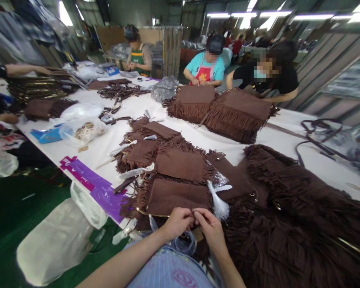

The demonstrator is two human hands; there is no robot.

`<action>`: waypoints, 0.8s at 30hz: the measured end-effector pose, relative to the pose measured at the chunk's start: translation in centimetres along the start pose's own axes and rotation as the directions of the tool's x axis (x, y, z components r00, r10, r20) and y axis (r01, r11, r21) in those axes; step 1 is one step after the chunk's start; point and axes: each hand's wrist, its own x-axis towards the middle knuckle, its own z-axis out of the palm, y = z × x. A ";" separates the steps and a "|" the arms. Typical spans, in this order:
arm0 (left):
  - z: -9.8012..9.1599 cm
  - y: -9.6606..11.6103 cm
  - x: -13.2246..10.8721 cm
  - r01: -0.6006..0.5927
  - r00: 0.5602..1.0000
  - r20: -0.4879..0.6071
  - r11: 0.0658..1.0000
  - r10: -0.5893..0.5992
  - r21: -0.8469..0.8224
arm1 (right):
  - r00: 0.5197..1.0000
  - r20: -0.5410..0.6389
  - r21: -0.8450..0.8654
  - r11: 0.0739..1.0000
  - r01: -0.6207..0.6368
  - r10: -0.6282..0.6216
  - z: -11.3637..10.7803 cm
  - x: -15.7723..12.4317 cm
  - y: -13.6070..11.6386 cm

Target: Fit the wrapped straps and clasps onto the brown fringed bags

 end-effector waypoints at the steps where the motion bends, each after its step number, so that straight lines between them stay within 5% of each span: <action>1: 0.0 -0.1 0.0 0.000 1.000 -0.001 1.000 0.000 -0.009 | 1.000 0.019 0.034 0.999 -0.016 0.015 0.1 0.1 0.0; 8: -0.6 -1.0 -0.1 0.024 0.999 -0.030 0.973 -0.031 -0.229 | 0.981 -0.015 0.217 0.959 -0.184 0.192 -0.8 -0.3 1.6; 12: -0.8 -0.9 -0.7 0.001 1.000 -0.027 0.975 -0.007 -0.223 | 0.983 -0.042 0.244 0.956 -0.163 0.178 -0.7 -0.9 2.0; 16: -0.8 -0.3 -1.1 -0.039 0.999 -0.017 0.997 0.041 0.063 | 0.991 -0.058 0.341 0.936 -0.092 0.118 -0.4 -1.1 1.8; 19: -0.8 0.1 -1.4 -0.155 0.988 0.048 0.929 0.148 0.335 | 0.990 -0.021 0.360 0.925 -0.122 0.139 -0.2 -1.1 1.4; 24: -0.6 0.2 -1.6 -0.262 0.965 0.132 0.830 0.227 0.492 | 0.987 0.145 0.169 0.981 -0.099 0.075 0.0 -1.2 0.8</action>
